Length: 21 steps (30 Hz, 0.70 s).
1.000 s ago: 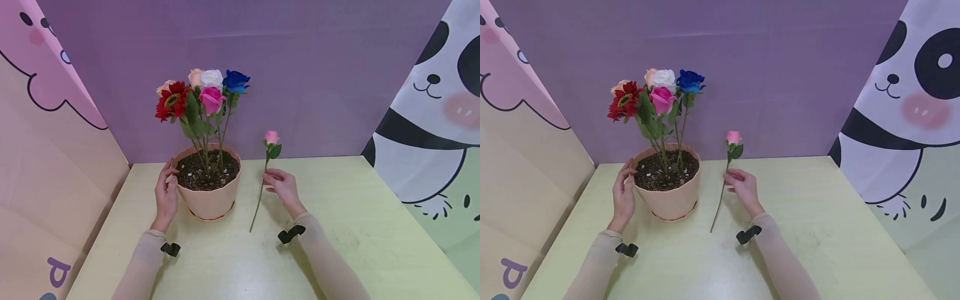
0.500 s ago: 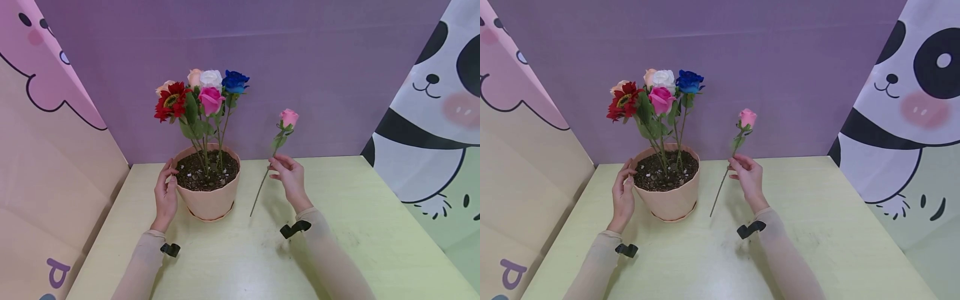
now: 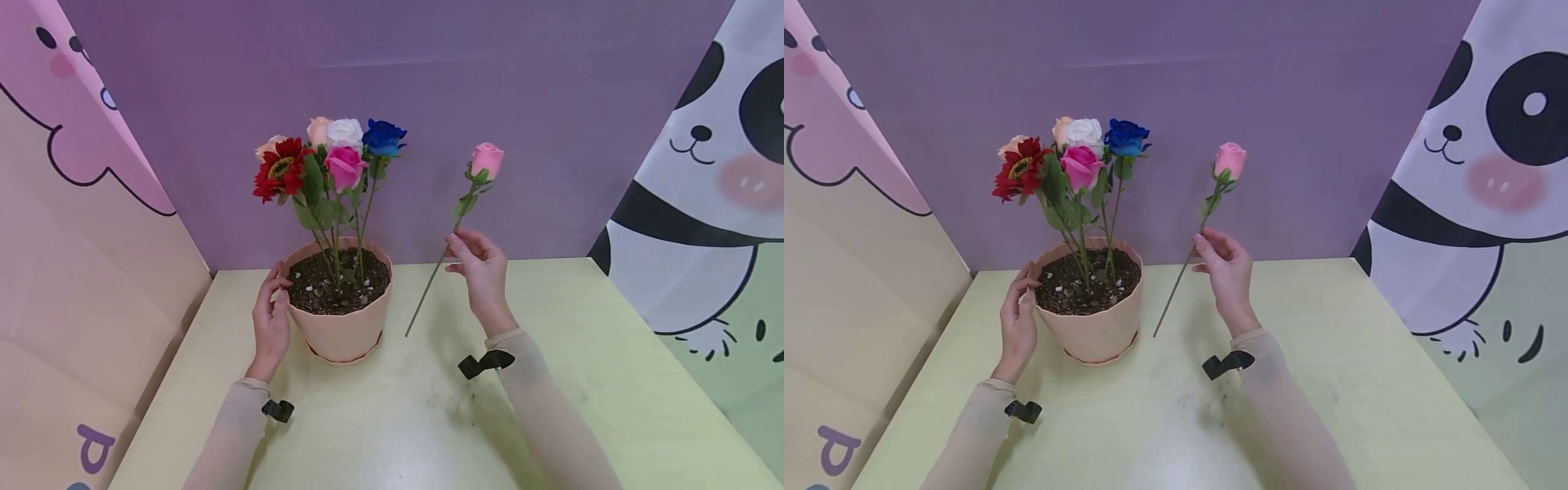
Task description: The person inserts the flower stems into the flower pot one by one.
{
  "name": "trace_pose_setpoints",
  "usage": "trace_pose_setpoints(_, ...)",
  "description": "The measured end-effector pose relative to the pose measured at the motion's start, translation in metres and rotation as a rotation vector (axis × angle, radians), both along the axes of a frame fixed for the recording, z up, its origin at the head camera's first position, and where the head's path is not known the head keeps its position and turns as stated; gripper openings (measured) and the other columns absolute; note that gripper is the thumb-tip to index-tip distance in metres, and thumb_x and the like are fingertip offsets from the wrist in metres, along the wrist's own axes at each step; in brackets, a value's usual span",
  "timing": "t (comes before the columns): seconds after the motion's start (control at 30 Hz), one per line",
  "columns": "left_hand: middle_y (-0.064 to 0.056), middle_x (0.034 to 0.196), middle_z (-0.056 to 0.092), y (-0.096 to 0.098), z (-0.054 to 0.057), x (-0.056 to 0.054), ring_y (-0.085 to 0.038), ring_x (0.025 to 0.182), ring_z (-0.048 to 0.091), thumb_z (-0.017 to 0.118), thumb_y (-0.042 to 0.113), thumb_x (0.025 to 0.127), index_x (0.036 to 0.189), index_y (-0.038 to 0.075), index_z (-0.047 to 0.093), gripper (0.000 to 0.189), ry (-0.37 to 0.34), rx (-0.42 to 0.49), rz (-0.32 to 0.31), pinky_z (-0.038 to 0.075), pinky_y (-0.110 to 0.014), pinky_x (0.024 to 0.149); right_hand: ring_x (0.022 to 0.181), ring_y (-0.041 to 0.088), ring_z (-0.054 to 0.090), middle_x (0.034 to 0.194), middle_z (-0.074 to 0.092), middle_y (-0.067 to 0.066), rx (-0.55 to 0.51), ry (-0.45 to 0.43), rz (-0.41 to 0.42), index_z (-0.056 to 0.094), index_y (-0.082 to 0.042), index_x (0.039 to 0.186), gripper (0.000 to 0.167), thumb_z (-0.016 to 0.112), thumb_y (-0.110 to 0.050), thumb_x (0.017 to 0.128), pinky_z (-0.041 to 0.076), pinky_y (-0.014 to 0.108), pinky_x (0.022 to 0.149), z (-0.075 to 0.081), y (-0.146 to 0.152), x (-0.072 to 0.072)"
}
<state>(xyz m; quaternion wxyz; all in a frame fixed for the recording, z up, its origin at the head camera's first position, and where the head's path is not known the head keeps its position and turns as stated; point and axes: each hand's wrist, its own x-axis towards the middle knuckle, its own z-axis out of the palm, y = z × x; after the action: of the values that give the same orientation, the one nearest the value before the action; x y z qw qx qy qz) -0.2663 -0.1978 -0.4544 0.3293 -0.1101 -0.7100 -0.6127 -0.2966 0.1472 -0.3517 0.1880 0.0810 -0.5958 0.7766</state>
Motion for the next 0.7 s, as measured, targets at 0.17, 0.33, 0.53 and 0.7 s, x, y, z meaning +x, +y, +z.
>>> trace_pose_setpoints(0.17,-0.013,0.167,0.046,-0.001,-0.001,0.001,-0.036,0.155,0.041,0.044,0.019,0.111,0.123,-0.008,0.059,0.032,-0.002,0.003,-0.003,0.040,-0.022,0.096,0.079,0.009,0.073,0.098,0.080,-0.007,-0.045,0.055,-0.003,0.072,-0.011,0.112,0.010,0.072,-0.012,0.102,0.059,0.023,0.063,0.021,-0.008,0.002)
trace_pose_setpoints(0.33,-0.013,0.167,0.046,-0.001,-0.001,0.001,-0.037,0.154,0.042,0.045,0.019,0.111,0.123,-0.008,0.059,0.033,-0.004,-0.001,0.002,0.040,-0.021,0.095,0.080,0.009,0.073,0.097,0.081,-0.007,-0.057,0.125,-0.020,0.071,-0.007,0.113,0.014,0.073,-0.013,0.101,0.059,0.024,0.063,0.038,-0.018,0.003)
trace_pose_setpoints(0.53,-0.014,0.167,0.046,-0.001,-0.001,0.000,-0.038,0.154,0.043,0.045,0.022,0.112,0.124,-0.008,0.059,0.035,-0.005,-0.010,0.005,0.040,-0.022,0.094,0.079,0.010,0.073,0.097,0.081,-0.005,-0.108,0.212,-0.031,0.073,-0.014,0.105,0.007,0.070,-0.008,0.102,0.058,0.022,0.059,0.054,-0.033,0.004)
trace_pose_setpoints(0.7,-0.014,0.167,0.046,-0.002,-0.001,0.000,-0.039,0.153,0.044,0.045,0.024,0.112,0.124,-0.008,0.059,0.036,0.003,-0.009,0.008,0.040,-0.022,0.091,0.080,0.010,0.074,0.098,0.081,-0.005,-0.122,0.274,-0.027,0.073,-0.010,0.109,0.008,0.069,-0.006,0.102,0.059,0.023,0.059,0.064,-0.048,0.001)
